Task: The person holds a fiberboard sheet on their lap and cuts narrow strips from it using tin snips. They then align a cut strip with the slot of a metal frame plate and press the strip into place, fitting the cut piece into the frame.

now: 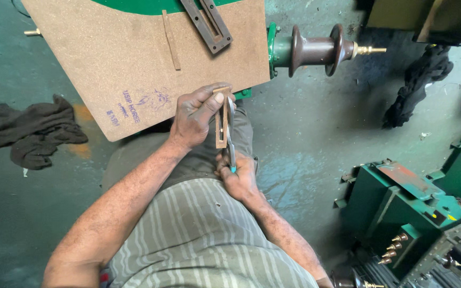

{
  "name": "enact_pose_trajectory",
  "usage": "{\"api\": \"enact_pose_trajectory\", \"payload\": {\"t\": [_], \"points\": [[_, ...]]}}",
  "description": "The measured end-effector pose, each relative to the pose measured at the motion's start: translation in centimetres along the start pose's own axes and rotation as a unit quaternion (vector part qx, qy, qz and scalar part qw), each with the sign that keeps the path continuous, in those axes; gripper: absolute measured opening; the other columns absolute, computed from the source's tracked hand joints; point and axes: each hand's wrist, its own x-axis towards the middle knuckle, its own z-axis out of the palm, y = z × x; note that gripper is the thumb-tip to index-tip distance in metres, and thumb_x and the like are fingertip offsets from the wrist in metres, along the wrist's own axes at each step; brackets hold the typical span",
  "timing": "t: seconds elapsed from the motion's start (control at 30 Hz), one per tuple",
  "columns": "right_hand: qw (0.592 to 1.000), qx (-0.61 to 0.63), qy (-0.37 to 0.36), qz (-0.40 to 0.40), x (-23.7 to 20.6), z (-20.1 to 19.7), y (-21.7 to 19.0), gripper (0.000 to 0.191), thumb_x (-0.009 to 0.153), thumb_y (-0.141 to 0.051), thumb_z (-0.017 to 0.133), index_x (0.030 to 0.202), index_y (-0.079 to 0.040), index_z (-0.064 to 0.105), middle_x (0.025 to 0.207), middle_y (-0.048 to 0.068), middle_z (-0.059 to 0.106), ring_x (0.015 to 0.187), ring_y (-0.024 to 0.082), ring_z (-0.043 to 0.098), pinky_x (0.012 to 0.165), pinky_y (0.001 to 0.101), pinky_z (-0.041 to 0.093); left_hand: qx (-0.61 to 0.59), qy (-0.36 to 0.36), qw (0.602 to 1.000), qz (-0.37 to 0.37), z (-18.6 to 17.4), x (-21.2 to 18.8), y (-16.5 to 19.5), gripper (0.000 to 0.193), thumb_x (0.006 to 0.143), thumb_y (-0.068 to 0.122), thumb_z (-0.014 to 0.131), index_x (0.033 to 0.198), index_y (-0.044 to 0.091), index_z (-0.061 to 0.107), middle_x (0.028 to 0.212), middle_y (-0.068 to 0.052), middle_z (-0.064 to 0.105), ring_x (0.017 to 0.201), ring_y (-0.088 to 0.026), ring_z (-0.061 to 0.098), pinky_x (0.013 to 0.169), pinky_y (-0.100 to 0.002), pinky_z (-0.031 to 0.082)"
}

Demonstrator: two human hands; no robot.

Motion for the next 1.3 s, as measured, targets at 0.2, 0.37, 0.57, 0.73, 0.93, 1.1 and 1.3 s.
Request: {"api": "enact_pose_trajectory", "payload": {"t": [0.2, 0.37, 0.57, 0.73, 0.93, 1.1, 1.3], "points": [[0.996, -0.067, 0.047, -0.045, 0.4, 0.8, 0.8, 0.007, 0.081, 0.000, 0.063, 0.075, -0.003, 0.064, 0.073, 0.008, 0.068, 0.065, 0.019, 0.068, 0.064, 0.0344, 0.054, -0.029, 0.000, 0.999, -0.014, -0.3, -0.4, -0.8, 0.036, 0.107, 0.018, 0.057, 0.129, -0.008, 0.065, 0.106, -0.012, 0.074, 0.096, -0.016, 0.072, 0.089, -0.030, 0.060], [0.995, -0.054, 0.055, -0.058, 0.6, 1.2, 1.1, 0.005, 0.079, 0.002, 0.062, 0.076, -0.003, 0.063, 0.071, 0.008, 0.066, 0.064, 0.020, 0.066, 0.064, 0.0352, 0.053, -0.077, 0.007, 0.997, -0.022, -0.1, -0.3, -0.6, 0.034, 0.108, 0.019, 0.057, 0.129, -0.006, 0.065, 0.105, -0.012, 0.073, 0.096, -0.018, 0.073, 0.088, -0.032, 0.062], [0.998, 0.038, -0.014, -0.057, 0.0, 0.3, 0.6, 0.007, 0.075, 0.003, 0.058, 0.076, -0.001, 0.064, 0.090, 0.010, 0.068, 0.080, 0.021, 0.067, 0.072, 0.0348, 0.055, -0.109, 0.016, 0.993, -0.033, 0.3, 0.3, 1.4, 0.036, 0.106, 0.025, 0.055, 0.134, 0.003, 0.057, 0.101, -0.013, 0.075, 0.095, -0.019, 0.076, 0.085, -0.032, 0.063], [0.982, 0.163, -0.089, 0.014, -0.5, -1.1, 1.1, 0.015, 0.069, 0.005, 0.056, 0.076, 0.000, 0.069, 0.120, 0.014, 0.063, 0.109, 0.023, 0.063, 0.094, 0.0372, 0.055, -0.027, 0.030, 0.999, 0.032, 1.0, 0.1, 1.4, 0.024, 0.110, 0.017, 0.056, 0.123, -0.001, 0.067, 0.108, -0.013, 0.076, 0.102, -0.019, 0.076, 0.089, -0.032, 0.064], [0.993, 0.083, -0.085, 0.012, -0.8, -1.8, 0.8, 0.022, 0.065, 0.002, 0.061, 0.083, 0.002, 0.073, 0.130, 0.016, 0.065, 0.119, 0.025, 0.062, 0.103, 0.0361, 0.048, 0.240, 0.052, 0.956, 0.163, 1.6, -0.1, 1.9, 0.015, 0.102, 0.002, 0.062, 0.112, 0.003, 0.073, 0.098, -0.009, 0.078, 0.086, -0.017, 0.078, 0.075, -0.030, 0.061], [0.990, 0.101, -0.086, 0.050, -0.7, -1.9, 0.8, 0.025, 0.067, 0.002, 0.059, 0.087, 0.001, 0.074, 0.129, 0.014, 0.065, 0.110, 0.020, 0.062, 0.090, 0.0321, 0.051, 0.263, 0.034, 0.938, 0.221, 1.9, 0.1, 2.2, 0.021, 0.094, -0.004, 0.065, 0.115, -0.001, 0.070, 0.109, -0.016, 0.075, 0.097, -0.024, 0.077, 0.082, -0.032, 0.061], [0.985, 0.125, -0.051, 0.107, -0.5, -1.3, 1.0, 0.031, 0.074, 0.004, 0.054, 0.100, -0.002, 0.070, 0.102, 0.005, 0.069, 0.079, 0.013, 0.063, 0.070, 0.0273, 0.052, 0.204, 0.047, 0.959, 0.192, 2.0, -0.5, 1.1, 0.022, 0.101, -0.001, 0.067, 0.123, 0.000, 0.070, 0.122, -0.016, 0.075, 0.111, -0.023, 0.076, 0.095, -0.030, 0.061]]}}
